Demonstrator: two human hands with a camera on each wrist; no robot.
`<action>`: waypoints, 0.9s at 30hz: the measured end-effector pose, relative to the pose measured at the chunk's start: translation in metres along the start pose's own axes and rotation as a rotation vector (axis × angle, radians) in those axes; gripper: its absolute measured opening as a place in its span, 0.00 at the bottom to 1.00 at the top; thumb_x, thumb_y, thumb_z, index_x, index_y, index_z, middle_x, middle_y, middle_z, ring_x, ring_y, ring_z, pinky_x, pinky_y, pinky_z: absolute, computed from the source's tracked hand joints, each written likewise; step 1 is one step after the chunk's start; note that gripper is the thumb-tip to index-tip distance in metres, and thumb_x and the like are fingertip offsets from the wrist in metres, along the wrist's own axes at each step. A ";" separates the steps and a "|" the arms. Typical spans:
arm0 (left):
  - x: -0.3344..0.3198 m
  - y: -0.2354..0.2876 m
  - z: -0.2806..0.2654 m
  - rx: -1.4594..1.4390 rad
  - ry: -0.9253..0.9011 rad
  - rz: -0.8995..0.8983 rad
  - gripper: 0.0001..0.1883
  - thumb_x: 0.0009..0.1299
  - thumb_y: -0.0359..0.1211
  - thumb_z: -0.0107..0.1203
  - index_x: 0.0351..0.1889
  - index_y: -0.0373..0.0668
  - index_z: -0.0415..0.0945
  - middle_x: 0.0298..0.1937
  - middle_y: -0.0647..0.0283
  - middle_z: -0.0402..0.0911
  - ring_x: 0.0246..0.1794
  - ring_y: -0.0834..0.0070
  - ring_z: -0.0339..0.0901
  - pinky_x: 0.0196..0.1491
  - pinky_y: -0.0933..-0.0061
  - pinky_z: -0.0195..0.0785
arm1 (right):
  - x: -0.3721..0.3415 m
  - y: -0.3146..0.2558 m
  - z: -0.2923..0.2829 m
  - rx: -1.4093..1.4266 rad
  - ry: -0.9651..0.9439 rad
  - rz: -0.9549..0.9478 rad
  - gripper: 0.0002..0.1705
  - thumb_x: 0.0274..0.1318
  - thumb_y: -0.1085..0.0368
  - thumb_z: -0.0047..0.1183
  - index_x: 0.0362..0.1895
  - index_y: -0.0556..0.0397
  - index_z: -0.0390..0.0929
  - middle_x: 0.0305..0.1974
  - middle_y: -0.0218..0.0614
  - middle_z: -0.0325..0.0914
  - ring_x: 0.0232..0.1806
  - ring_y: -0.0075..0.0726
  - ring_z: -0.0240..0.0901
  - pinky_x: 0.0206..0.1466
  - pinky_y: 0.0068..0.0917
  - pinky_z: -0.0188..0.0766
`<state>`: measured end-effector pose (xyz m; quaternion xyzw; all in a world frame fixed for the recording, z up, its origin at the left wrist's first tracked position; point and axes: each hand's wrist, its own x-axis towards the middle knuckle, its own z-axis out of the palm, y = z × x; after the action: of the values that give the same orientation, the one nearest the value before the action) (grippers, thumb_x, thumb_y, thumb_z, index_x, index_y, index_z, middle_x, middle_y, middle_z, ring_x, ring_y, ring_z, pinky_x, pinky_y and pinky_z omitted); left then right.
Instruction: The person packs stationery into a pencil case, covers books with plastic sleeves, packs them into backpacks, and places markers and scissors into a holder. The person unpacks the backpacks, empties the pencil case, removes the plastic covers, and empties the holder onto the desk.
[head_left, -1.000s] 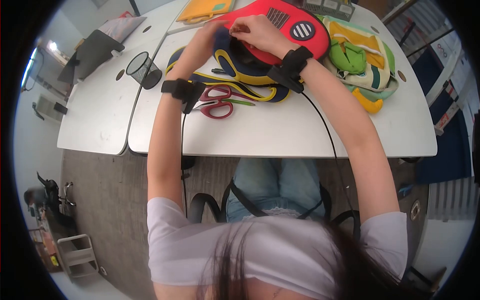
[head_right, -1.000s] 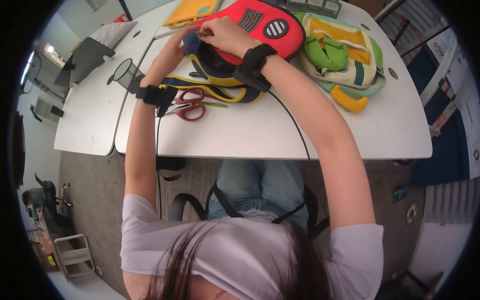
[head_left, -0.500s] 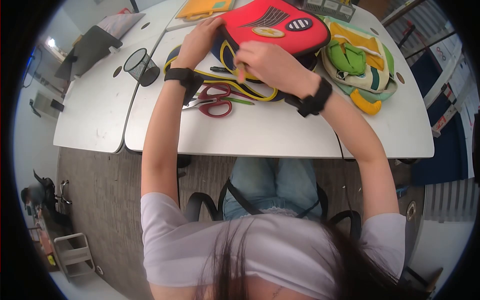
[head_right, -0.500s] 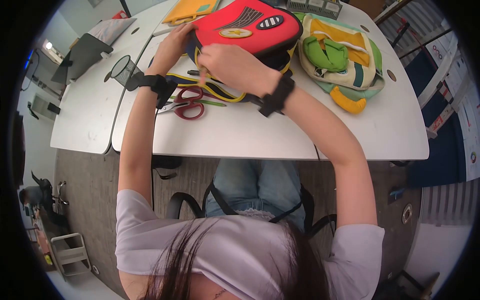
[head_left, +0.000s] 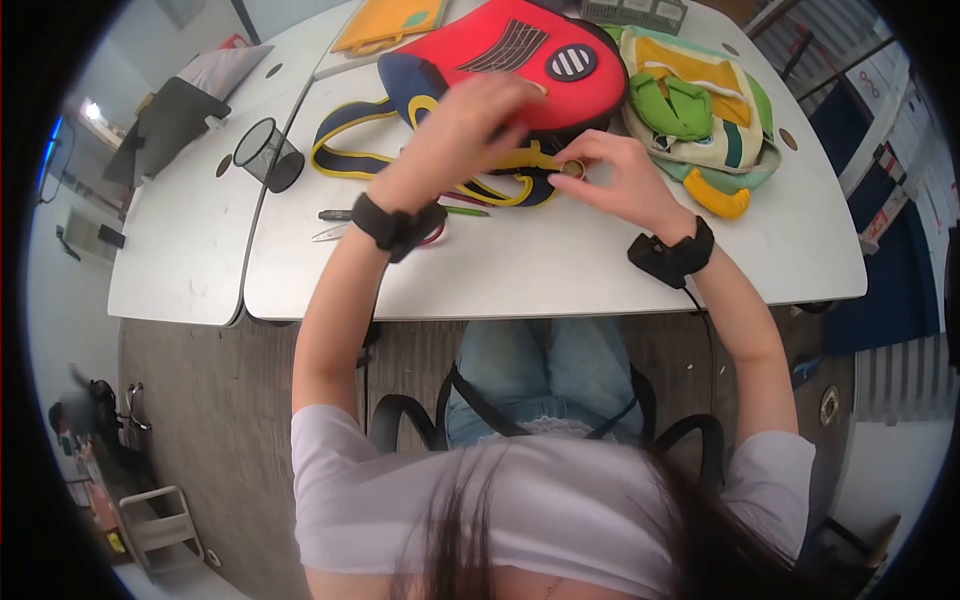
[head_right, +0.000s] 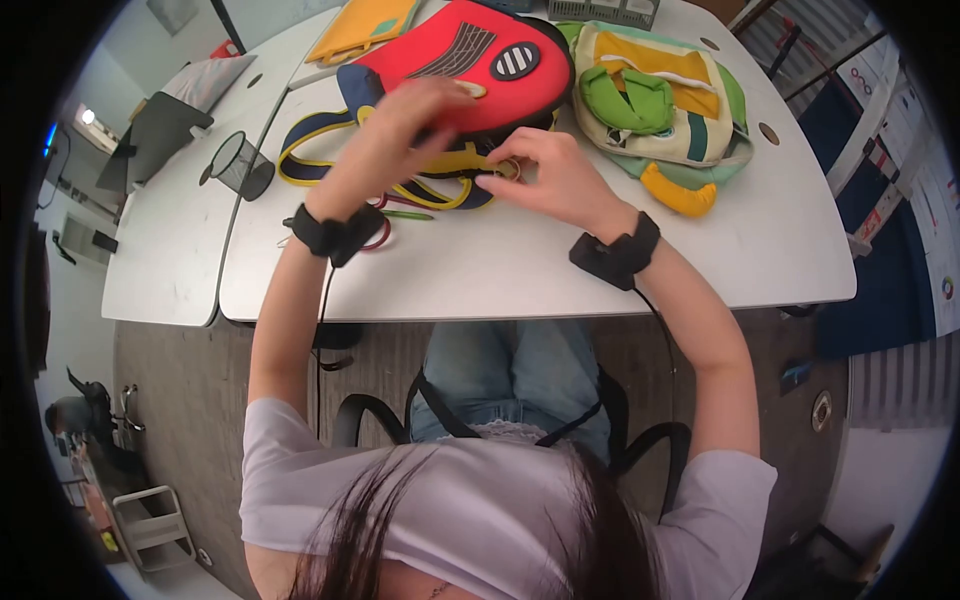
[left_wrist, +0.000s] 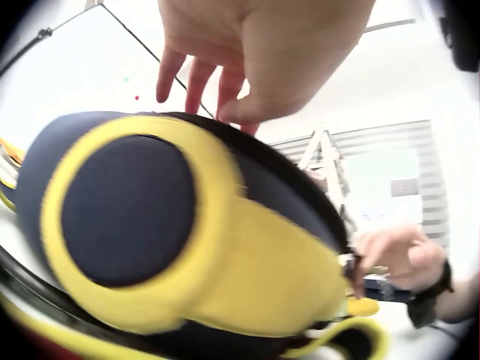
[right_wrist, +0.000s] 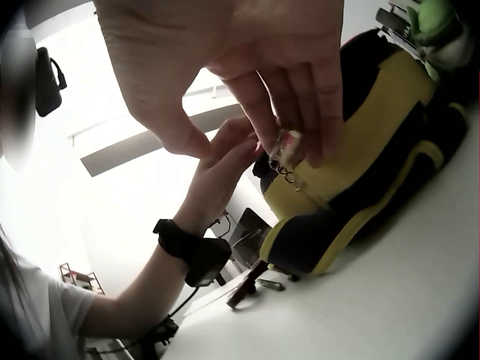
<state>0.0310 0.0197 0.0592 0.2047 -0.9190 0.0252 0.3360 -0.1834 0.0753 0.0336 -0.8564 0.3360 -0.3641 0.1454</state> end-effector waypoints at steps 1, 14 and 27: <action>0.000 0.014 0.006 0.002 -0.024 -0.007 0.20 0.56 0.25 0.55 0.49 0.42 0.69 0.51 0.58 0.72 0.54 0.60 0.66 0.56 0.65 0.59 | 0.003 -0.003 0.003 0.133 0.014 0.209 0.07 0.48 0.72 0.53 0.33 0.60 0.74 0.27 0.36 0.75 0.26 0.31 0.73 0.33 0.24 0.70; -0.016 0.014 0.005 0.092 -0.109 -0.101 0.11 0.55 0.20 0.51 0.36 0.39 0.66 0.41 0.61 0.68 0.47 0.61 0.66 0.45 0.65 0.64 | -0.011 0.062 -0.020 -0.044 0.411 0.379 0.07 0.46 0.68 0.57 0.28 0.60 0.76 0.22 0.38 0.77 0.23 0.30 0.74 0.29 0.24 0.69; 0.009 0.034 0.018 0.190 -0.042 -0.160 0.23 0.55 0.37 0.61 0.44 0.39 0.66 0.41 0.57 0.71 0.44 0.60 0.69 0.44 0.65 0.64 | 0.060 0.107 -0.054 -0.197 0.403 0.271 0.10 0.43 0.65 0.57 0.29 0.58 0.78 0.20 0.39 0.76 0.25 0.36 0.74 0.31 0.28 0.68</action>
<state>0.0003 0.0442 0.0538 0.3088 -0.9000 0.0812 0.2966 -0.2421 -0.0444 0.0492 -0.7236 0.5037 -0.4703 0.0389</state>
